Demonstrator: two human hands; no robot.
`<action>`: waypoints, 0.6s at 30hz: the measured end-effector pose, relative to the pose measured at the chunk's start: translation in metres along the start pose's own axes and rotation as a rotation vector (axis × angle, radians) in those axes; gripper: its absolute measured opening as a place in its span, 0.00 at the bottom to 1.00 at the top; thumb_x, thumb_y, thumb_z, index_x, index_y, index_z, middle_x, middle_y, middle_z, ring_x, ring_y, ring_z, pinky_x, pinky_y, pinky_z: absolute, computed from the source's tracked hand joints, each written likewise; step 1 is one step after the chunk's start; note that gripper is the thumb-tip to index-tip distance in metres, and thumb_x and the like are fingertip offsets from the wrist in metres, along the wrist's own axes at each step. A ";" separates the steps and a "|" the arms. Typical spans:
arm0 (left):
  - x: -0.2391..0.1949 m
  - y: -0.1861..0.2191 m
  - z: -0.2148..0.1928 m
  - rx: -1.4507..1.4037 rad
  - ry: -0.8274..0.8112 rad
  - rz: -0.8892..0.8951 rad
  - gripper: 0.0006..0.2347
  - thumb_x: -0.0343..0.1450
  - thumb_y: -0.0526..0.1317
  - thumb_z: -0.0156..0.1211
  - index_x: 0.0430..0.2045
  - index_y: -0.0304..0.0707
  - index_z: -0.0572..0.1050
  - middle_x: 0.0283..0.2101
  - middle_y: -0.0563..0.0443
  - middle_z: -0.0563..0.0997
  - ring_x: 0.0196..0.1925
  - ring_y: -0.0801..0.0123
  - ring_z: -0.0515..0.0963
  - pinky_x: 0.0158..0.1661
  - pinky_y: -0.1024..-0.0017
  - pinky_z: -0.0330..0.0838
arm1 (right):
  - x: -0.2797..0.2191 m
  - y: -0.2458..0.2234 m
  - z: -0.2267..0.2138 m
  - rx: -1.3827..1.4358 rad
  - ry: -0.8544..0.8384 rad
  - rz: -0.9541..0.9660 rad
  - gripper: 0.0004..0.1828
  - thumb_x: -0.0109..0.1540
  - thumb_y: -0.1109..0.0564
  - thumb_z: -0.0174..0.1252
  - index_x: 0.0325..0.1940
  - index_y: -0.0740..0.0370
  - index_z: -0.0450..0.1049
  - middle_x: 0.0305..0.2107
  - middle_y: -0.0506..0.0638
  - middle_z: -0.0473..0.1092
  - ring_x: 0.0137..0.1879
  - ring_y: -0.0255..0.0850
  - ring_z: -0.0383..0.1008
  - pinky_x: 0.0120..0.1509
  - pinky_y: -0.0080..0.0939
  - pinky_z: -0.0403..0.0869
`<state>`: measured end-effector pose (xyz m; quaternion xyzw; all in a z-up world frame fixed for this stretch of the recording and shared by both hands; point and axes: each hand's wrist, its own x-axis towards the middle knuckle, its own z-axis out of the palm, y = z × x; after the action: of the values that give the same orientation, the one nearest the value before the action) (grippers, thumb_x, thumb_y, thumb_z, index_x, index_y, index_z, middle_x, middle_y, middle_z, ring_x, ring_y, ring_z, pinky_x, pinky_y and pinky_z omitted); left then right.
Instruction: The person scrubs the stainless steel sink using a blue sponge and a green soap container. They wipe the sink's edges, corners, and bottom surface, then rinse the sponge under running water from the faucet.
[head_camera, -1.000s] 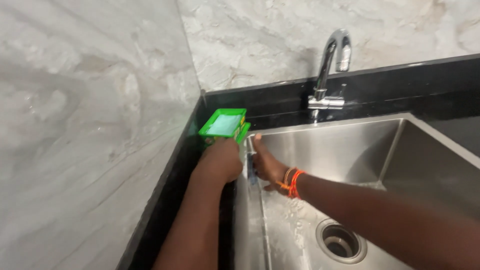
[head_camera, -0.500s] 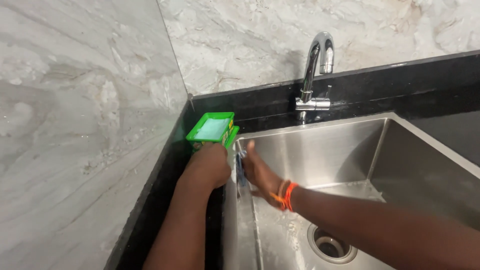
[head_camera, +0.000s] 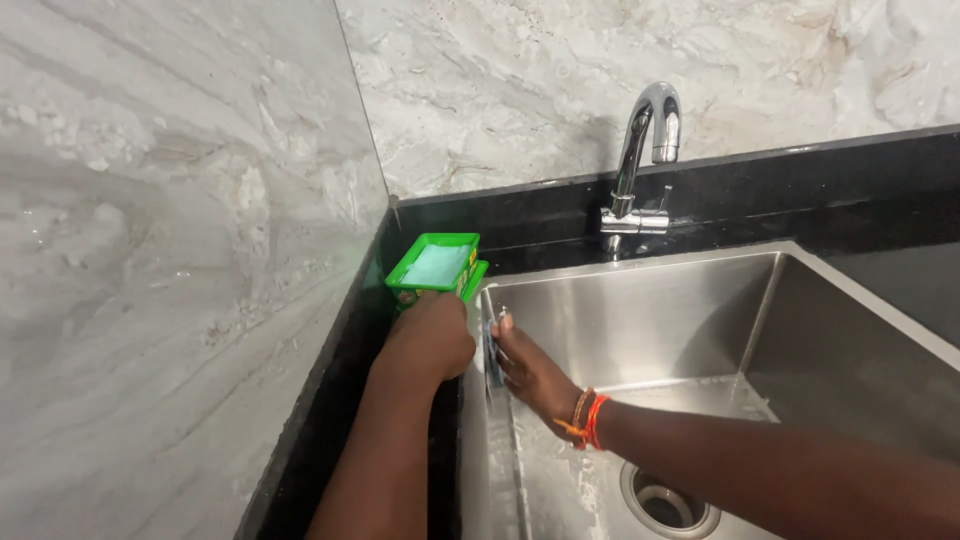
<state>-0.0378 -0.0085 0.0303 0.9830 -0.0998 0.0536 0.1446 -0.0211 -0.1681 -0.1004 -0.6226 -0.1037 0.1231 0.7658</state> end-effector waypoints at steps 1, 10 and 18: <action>0.000 -0.001 0.002 -0.002 0.001 0.000 0.10 0.64 0.31 0.57 0.36 0.31 0.81 0.49 0.31 0.81 0.52 0.39 0.81 0.53 0.52 0.76 | -0.004 0.007 0.002 -0.003 0.001 0.000 0.62 0.53 0.13 0.42 0.81 0.47 0.40 0.80 0.46 0.40 0.84 0.47 0.35 0.82 0.58 0.37; 0.000 0.001 0.002 0.016 0.029 -0.002 0.12 0.65 0.33 0.60 0.41 0.32 0.80 0.54 0.31 0.76 0.55 0.38 0.78 0.54 0.52 0.74 | -0.009 0.004 0.018 -0.139 0.142 0.319 0.55 0.58 0.15 0.32 0.81 0.43 0.47 0.75 0.51 0.53 0.81 0.47 0.48 0.78 0.66 0.48; -0.001 0.002 0.001 0.026 -0.006 -0.006 0.11 0.66 0.32 0.57 0.40 0.30 0.80 0.53 0.29 0.78 0.55 0.39 0.79 0.55 0.54 0.75 | -0.016 -0.017 0.021 -0.159 0.063 -0.110 0.57 0.52 0.15 0.36 0.80 0.38 0.45 0.78 0.43 0.44 0.83 0.43 0.40 0.77 0.68 0.50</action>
<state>-0.0390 -0.0105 0.0303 0.9853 -0.0965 0.0514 0.1315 -0.0412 -0.1572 -0.0792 -0.6783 -0.1230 0.0526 0.7225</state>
